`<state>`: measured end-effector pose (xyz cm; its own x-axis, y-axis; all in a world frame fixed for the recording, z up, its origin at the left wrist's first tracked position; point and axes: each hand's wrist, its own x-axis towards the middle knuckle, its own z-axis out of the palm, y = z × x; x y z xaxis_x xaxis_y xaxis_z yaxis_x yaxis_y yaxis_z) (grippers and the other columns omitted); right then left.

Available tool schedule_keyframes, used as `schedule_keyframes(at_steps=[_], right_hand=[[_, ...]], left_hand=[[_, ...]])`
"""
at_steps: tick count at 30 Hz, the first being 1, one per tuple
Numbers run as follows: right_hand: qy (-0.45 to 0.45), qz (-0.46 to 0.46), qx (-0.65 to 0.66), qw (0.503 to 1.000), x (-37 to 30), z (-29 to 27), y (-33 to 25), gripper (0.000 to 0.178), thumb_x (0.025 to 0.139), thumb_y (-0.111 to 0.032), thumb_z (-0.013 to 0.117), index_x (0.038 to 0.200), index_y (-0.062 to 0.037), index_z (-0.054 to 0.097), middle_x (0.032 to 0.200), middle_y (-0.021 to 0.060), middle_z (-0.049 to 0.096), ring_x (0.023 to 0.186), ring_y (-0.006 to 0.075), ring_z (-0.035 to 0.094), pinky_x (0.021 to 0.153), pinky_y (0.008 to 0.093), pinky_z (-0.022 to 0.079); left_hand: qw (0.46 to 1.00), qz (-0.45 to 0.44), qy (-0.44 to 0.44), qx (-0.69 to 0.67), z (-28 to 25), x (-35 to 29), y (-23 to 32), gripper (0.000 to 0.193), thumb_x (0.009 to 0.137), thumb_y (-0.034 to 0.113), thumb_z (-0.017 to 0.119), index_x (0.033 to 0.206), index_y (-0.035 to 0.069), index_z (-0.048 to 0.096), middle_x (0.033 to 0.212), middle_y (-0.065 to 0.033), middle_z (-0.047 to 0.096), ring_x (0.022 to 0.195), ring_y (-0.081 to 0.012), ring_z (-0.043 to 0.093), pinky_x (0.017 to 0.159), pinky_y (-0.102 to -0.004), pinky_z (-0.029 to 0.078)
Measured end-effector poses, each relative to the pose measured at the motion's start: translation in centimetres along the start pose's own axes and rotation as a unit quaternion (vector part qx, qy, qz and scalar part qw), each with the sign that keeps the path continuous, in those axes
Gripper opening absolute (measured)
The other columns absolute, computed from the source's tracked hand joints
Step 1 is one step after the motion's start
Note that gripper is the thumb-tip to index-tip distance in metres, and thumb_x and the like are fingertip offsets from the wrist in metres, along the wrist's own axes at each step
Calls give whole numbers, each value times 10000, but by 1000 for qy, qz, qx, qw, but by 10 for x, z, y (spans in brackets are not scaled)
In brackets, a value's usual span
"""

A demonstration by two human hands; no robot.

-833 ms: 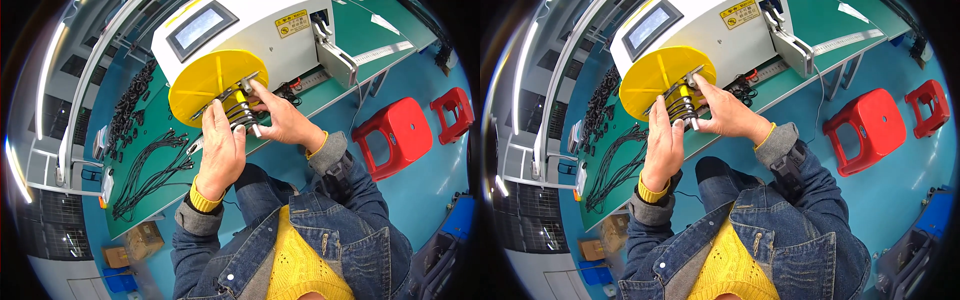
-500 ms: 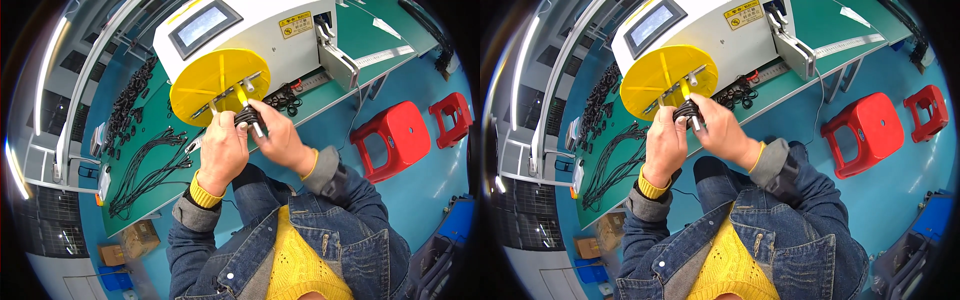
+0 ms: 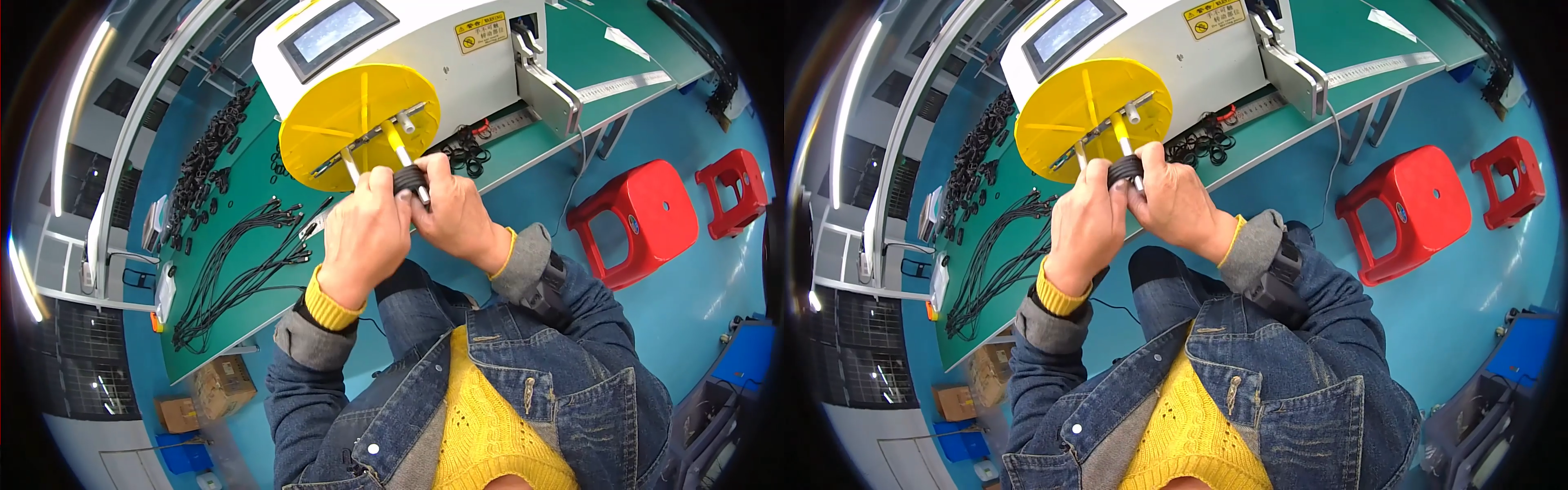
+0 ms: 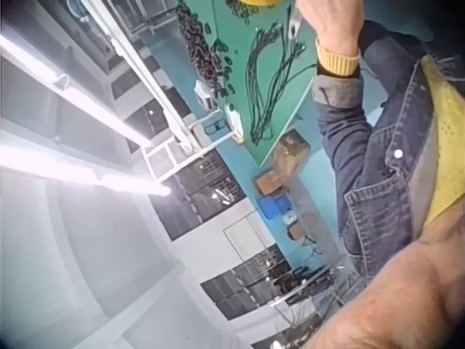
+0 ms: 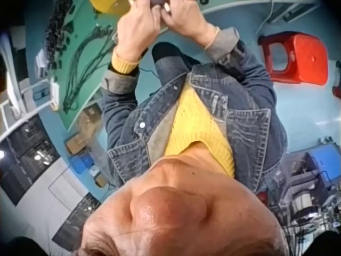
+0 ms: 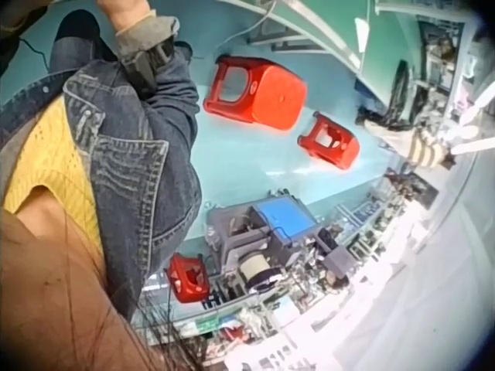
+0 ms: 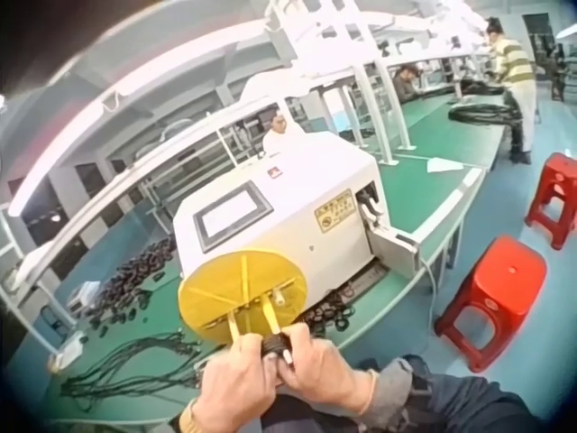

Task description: The person picks up a cable, winds it around the spindles of a machine, and removes the coil. They then secure the coiled cable with a tie and repeat the process.

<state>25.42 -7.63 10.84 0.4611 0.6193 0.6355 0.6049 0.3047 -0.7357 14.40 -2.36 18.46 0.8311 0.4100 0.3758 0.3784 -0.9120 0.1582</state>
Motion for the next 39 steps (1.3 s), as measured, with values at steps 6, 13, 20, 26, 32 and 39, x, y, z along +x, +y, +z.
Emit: schedule_keyframes(at_steps=[6, 13, 20, 26, 32, 39], right_hand=[[-105, 9, -85, 991, -42, -25, -11, 275, 746, -84, 586, 940, 15, 417, 666, 215, 560, 634, 375, 588, 530, 427, 464], [-286, 24, -172, 942, -83, -1, 40, 217, 694, -58, 562, 814, 15, 397, 624, 224, 571, 573, 366, 588, 500, 442, 457], [-357, 71, -34, 931, -95, 9, 42, 210, 722, -82, 565, 836, 16, 419, 629, 202, 568, 646, 384, 588, 532, 441, 455], [-400, 42, -70, 913, -99, 12, 35, 200, 710, -97, 581, 799, 2, 431, 625, 193, 570, 642, 375, 595, 516, 412, 457], [-509, -76, -194, 835, -97, 8, 27, 181, 712, -113, 583, 784, 7, 469, 652, 196, 588, 639, 350, 606, 517, 379, 461], [-355, 226, 129, 898, -111, 26, 38, 175, 674, -76, 513, 800, 16, 592, 706, 217, 610, 702, 365, 604, 602, 420, 461]], left_hand=[[998, -36, -42, 3, 6, -44, 39, 188, 835, 172, 518, 822, 7, 430, 773, -207, 544, 619, -395, 556, 539, -430, 460], [924, -80, -56, -369, 104, -96, -46, 369, 819, 276, 605, 968, -43, 496, 830, -164, 581, 582, -262, 589, 505, -329, 487], [547, -349, -328, -687, 87, -92, -29, 334, 838, 286, 612, 981, -11, 559, 774, -96, 601, 593, -154, 589, 473, -244, 478], [496, -407, -450, -621, 90, -97, -41, 335, 828, 282, 629, 1006, 7, 561, 729, -89, 606, 590, -129, 587, 446, -206, 453], [584, -251, -492, -596, 103, -115, -29, 265, 811, 216, 641, 945, 0, 569, 691, -72, 595, 530, -108, 566, 430, -209, 446], [652, -301, -401, -568, 100, -121, -41, 231, 798, 159, 629, 922, -13, 537, 700, -51, 589, 514, -86, 522, 394, -208, 407]])
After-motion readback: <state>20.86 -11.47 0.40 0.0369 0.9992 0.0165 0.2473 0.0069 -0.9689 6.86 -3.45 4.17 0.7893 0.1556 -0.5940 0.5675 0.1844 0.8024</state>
